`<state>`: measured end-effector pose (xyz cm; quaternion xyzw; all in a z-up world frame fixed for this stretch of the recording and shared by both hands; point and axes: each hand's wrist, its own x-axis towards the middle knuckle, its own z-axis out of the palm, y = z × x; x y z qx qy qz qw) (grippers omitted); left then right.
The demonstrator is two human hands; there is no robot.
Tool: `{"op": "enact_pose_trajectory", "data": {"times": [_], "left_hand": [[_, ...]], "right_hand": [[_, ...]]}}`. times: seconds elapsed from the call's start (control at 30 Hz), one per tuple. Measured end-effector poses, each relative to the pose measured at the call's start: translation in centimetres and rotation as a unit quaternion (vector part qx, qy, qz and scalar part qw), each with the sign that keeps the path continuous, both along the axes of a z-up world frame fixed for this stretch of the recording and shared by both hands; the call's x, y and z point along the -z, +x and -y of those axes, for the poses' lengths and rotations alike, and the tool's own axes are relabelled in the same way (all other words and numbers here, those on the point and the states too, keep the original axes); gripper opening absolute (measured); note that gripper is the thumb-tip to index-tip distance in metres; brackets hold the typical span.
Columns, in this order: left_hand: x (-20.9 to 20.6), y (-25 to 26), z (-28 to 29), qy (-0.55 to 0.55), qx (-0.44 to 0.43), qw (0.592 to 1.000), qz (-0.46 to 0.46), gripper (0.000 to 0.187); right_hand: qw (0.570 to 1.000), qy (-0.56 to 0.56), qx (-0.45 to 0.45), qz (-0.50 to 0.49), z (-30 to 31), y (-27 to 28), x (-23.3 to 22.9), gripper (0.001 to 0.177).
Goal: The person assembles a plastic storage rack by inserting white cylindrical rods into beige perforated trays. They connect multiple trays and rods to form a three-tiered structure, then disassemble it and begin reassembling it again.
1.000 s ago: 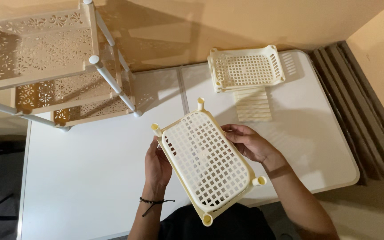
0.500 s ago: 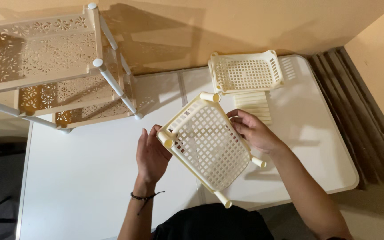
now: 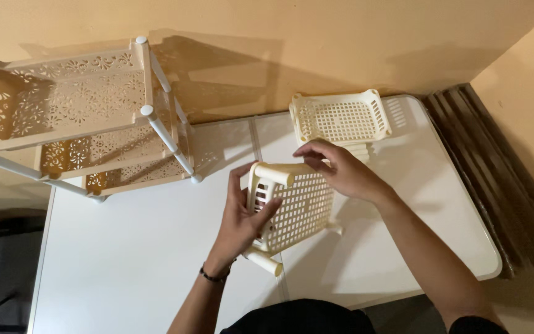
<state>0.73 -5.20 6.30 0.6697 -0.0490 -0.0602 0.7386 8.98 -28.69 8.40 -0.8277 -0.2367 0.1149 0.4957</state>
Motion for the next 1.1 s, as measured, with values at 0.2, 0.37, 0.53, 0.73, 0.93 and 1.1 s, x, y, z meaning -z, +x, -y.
{"op": "enact_pose_trajectory", "data": {"times": [0.2, 0.37, 0.53, 0.73, 0.93, 1.1], "left_hand": [[0.5, -2.2, 2.4, -0.027, -0.048, 0.998, 0.026, 0.054], [0.5, -3.1, 3.9, -0.028, -0.08, 0.996, 0.009, 0.054], [-0.4, -3.3, 3.9, -0.002, -0.087, 0.996, -0.012, 0.051], [-1.2, -3.3, 3.9, 0.032, -0.09, 0.995, -0.025, 0.052], [-1.8, -3.4, 3.6, 0.064, -0.078, 0.995, -0.026, 0.055], [-2.1, -3.5, 3.6, 0.094, -0.084, 0.992, -0.032, 0.058]], "right_hand": [[0.996, 0.005, 0.045, 0.078, -1.3, -4.6, -2.7, 0.026], [0.981, -0.036, 0.076, 0.175, -3.1, -7.0, -2.7, 0.025], [0.925, -0.054, 0.013, 0.376, -3.2, -6.6, -2.8, 0.017], [0.974, -0.075, 0.059, 0.206, -2.9, -6.6, -2.5, 0.029], [0.945, -0.051, 0.024, 0.321, -2.9, -6.6, -2.2, 0.022], [0.964, -0.023, 0.046, 0.261, -2.9, -6.8, -1.6, 0.024]]}}
